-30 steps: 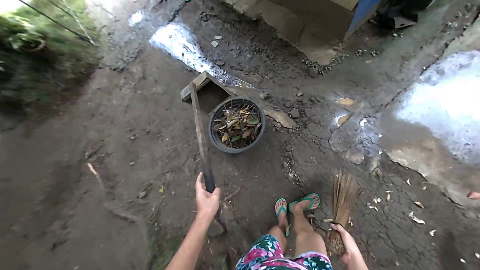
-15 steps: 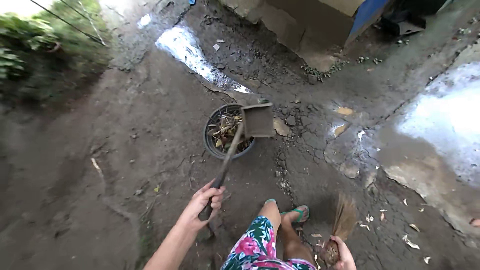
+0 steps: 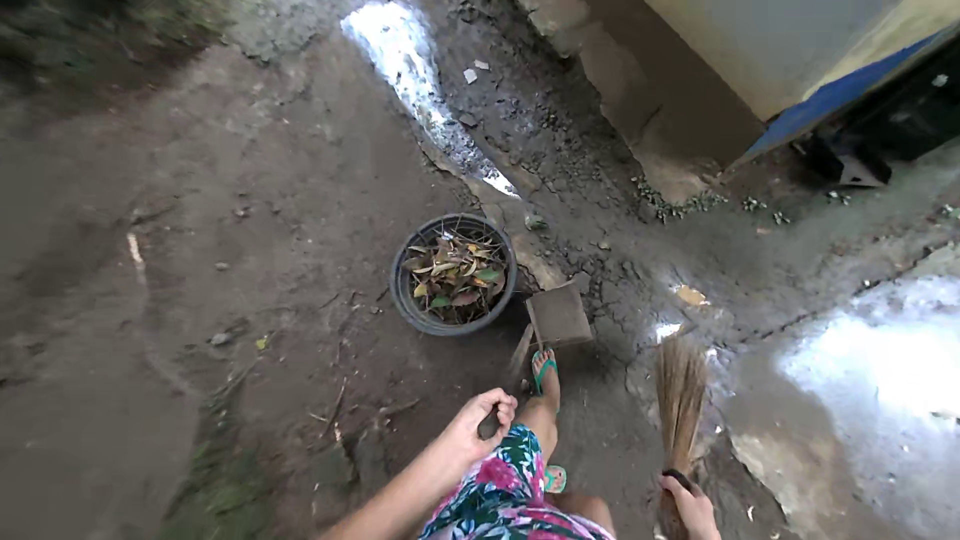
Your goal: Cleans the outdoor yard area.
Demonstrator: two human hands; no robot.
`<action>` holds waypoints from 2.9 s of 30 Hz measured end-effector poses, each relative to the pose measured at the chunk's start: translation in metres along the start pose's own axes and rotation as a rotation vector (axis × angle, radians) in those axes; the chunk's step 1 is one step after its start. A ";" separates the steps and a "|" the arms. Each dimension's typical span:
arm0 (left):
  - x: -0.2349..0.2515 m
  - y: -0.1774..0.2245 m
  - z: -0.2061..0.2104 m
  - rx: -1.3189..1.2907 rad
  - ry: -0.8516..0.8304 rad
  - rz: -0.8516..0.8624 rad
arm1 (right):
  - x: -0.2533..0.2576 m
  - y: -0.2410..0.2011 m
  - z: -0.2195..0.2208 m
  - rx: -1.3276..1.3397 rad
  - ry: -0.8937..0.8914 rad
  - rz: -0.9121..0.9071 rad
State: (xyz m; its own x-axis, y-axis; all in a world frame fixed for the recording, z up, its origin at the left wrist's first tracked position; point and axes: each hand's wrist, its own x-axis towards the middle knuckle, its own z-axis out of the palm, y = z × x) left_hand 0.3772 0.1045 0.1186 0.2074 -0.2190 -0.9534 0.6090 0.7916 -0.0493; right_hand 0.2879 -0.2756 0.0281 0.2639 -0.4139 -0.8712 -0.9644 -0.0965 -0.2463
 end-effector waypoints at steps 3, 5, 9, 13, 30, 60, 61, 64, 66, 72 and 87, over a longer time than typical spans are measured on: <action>0.017 0.014 0.022 -0.027 0.018 0.000 | 0.029 -0.080 0.007 -0.116 -0.044 -0.065; 0.028 0.022 0.034 -0.057 0.041 0.006 | 0.050 -0.137 0.019 -0.203 -0.095 -0.130; 0.044 0.032 0.056 -0.099 0.081 0.002 | 0.090 -0.246 0.048 -0.498 -0.168 -0.262; 0.057 0.036 0.079 -0.203 0.125 0.023 | 0.122 -0.354 0.085 -0.794 -0.212 -0.367; 0.125 0.067 0.159 -0.880 0.264 0.086 | 0.206 -0.587 0.314 -1.794 -0.172 -0.599; 0.130 0.083 0.120 -1.049 0.265 0.152 | 0.141 -0.596 0.162 -1.803 -0.497 -0.459; 0.130 0.086 0.119 -1.048 0.266 0.153 | 0.140 -0.599 0.170 -1.795 -0.432 -0.509; 0.131 0.090 0.118 -1.038 0.273 0.176 | 0.155 -0.595 0.227 -1.731 -0.229 -0.705; 0.132 0.094 0.121 -1.045 0.267 0.191 | 0.178 -0.592 0.278 -1.723 -0.128 -0.769; 0.134 0.102 0.121 -1.080 0.267 0.212 | 0.226 -0.580 0.330 -1.870 -0.266 -0.692; 0.126 0.099 0.113 -1.058 0.246 0.180 | 0.161 -0.556 0.145 -1.660 -0.407 -0.549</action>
State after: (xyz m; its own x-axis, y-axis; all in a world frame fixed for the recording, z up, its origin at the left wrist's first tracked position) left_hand 0.5506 0.0909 0.0277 -0.0021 -0.0251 -0.9997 -0.4030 0.9149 -0.0221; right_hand 0.8694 -0.1576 -0.0363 0.2672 0.1763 -0.9474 0.2859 -0.9534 -0.0968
